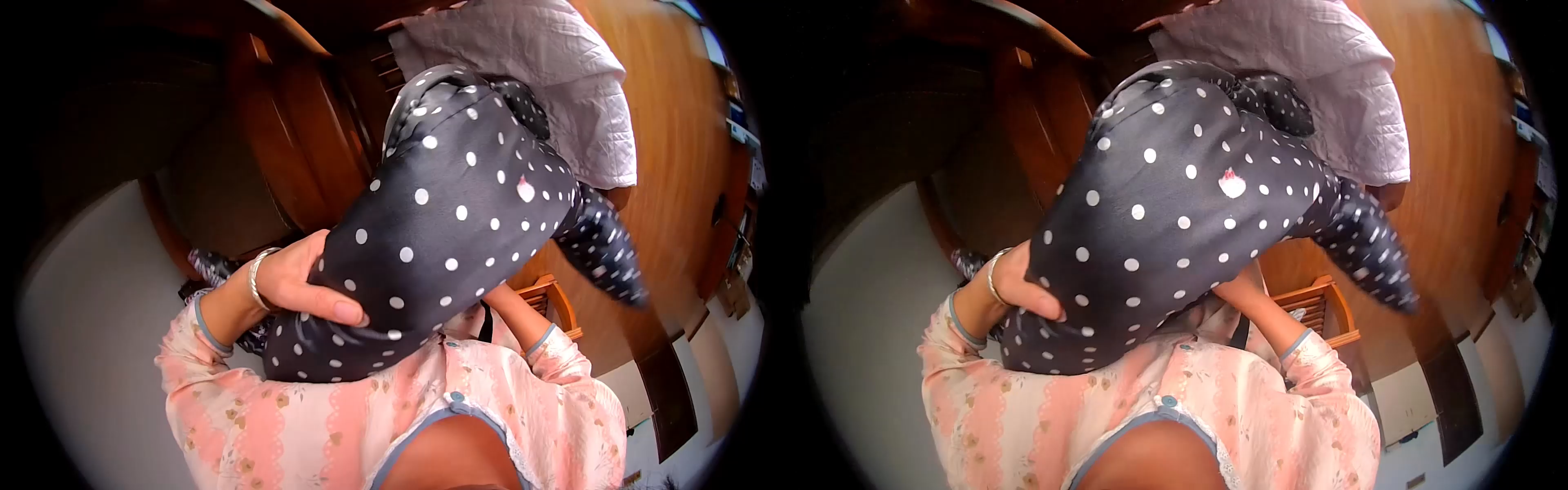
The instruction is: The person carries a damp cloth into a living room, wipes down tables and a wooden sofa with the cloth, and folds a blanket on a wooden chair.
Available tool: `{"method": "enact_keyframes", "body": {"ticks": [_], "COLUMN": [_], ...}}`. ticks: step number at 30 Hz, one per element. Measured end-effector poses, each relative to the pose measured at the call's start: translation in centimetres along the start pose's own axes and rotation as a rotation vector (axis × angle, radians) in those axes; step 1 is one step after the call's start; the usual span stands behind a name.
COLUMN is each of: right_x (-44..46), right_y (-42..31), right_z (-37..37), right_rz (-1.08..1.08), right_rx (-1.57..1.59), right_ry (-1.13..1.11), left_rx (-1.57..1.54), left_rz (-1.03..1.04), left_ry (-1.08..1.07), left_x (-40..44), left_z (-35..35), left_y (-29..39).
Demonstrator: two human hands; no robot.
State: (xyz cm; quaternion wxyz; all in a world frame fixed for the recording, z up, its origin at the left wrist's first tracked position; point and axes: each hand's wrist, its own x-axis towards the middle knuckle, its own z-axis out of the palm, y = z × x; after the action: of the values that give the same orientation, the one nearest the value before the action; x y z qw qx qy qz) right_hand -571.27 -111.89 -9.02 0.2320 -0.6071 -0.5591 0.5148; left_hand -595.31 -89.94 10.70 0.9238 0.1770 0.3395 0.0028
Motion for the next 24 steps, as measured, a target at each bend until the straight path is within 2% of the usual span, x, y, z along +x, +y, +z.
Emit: {"method": "enact_keyframes", "body": {"ticks": [4,7,10,12,14,18,19,21,23,24], "right_x": [-1.8,-3.0,-2.6,-0.9,0.8,4.6,5.3,5.9,8.1,9.2], "right_y": [-2.0,-3.5,-3.8,-2.5,-0.2,6.7,7.9,7.4,4.1,2.8], "right_z": [0.9,1.1,2.2,3.2,2.7,-1.9,-3.4,-7.2,-9.6,-10.6], "right_rz": [0.467,0.658,0.672,0.599,0.510,0.357,0.388,0.532,0.543,0.497], "right_rx": [0.853,1.369,1.752,1.965,2.115,2.159,2.089,1.830,1.625,1.501], "right_ry": [-0.115,-0.196,-0.195,-0.106,0.014,0.281,0.348,0.511,0.549,0.479], "left_rx": [0.151,0.415,0.808,1.054,1.161,1.149,1.188,1.140,1.383,1.481], "left_rz": [0.096,0.142,0.062,-0.038,-0.145,-0.172,-0.145,-0.299,-0.231,-0.307], "left_ry": [0.023,-0.067,-0.359,-0.588,-0.744,-0.648,-0.598,-0.551,-0.591,-0.604], "left_x": [-4.0,-6.8,-8.0,-7.8,-6.3,-1.5,-0.1,3.3,4.5,6.3], "left_z": [5.4,8.5,10.7,12.0,12.8,8.8,6.2,1.2,-1.1,-1.2], "left_y": [2.5,5.5,8.6,9.5,8.4,-2.1,-5.6,-12.6,-16.3,-18.5]}}
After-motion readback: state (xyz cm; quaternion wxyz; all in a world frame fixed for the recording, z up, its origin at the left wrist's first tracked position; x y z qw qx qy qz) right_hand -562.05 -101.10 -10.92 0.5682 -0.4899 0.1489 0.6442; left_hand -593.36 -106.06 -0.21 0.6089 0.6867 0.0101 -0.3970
